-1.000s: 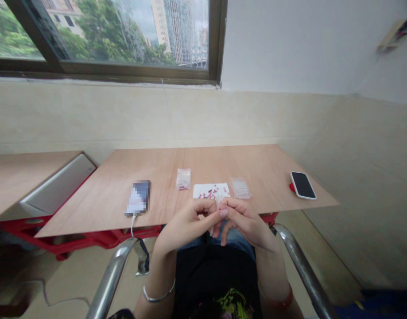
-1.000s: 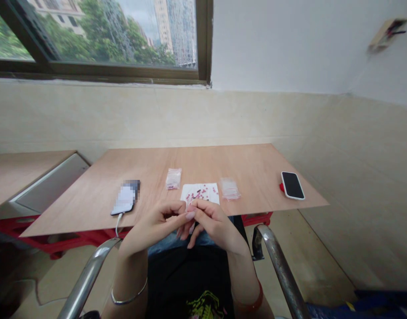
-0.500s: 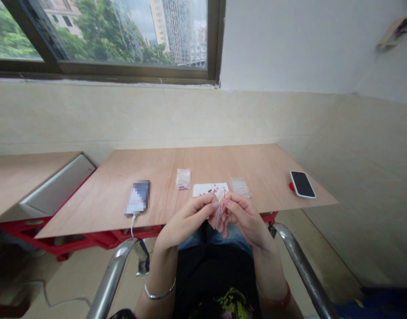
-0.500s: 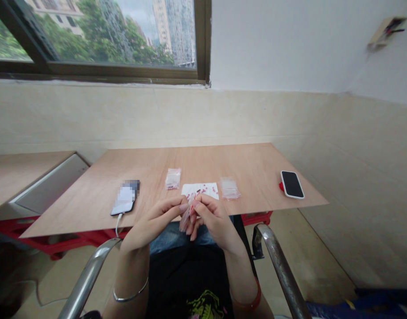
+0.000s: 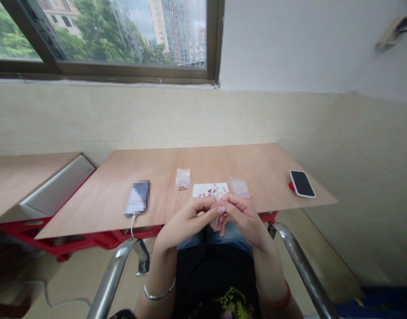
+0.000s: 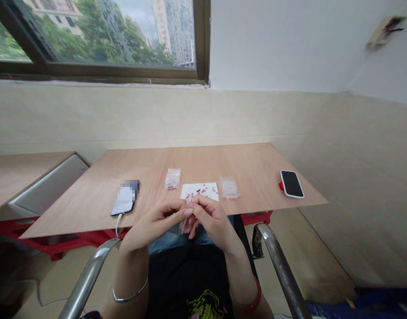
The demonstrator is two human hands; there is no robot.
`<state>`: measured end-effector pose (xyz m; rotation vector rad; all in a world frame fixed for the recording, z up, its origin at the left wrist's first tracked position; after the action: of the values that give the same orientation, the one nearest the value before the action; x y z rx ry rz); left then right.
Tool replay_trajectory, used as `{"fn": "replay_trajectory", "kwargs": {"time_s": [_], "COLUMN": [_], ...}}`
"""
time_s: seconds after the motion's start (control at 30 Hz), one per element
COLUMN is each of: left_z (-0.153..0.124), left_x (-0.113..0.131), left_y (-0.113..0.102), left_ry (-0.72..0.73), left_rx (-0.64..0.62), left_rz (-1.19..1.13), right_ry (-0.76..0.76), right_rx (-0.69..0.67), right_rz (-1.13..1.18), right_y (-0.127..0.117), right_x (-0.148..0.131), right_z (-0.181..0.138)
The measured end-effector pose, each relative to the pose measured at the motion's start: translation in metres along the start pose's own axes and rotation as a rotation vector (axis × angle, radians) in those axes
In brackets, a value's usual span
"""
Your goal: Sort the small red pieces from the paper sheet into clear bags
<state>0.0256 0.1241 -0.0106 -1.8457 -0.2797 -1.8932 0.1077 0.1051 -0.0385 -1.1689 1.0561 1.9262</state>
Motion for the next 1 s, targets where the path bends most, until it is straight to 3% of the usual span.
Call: {"fn": "replay_trajectory", "kwargs": {"time_s": [0.37, 0.63, 0.83, 1.0], "left_z": [0.004, 0.004, 0.004, 0.004], "left_x": [0.004, -0.002, -0.006, -0.004], "left_y": [-0.003, -0.005, -0.007, -0.01], "left_ry": [0.048, -0.02, 0.003, 0.026], "left_rx": [0.106, 0.175, 0.221, 0.343], "left_rz": [-0.002, 0.109, 0.159, 0.391], "right_ry": [-0.061, 0.046, 0.034, -0.043], "right_rx": [0.145, 0.174, 0.175, 0.257], "right_rz": [0.078, 0.077, 0.037, -0.037], "right_y": [-0.006, -0.006, -0.004, -0.006], "right_x": [0.006, 0.011, 0.011, 0.006], "right_z": [0.001, 0.003, 0.004, 0.003]}}
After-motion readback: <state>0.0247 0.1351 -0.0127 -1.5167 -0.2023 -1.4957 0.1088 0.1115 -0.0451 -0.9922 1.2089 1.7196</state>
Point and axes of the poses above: each hand's wrist, its own z-axis towards the middle knuckle, its own y-axis out of the palm, x = y × z, the point moved 7 cm from there along z, towards the middle knuckle, and after that the axes turned 12 degrees about -x, right-handed, at the moved point
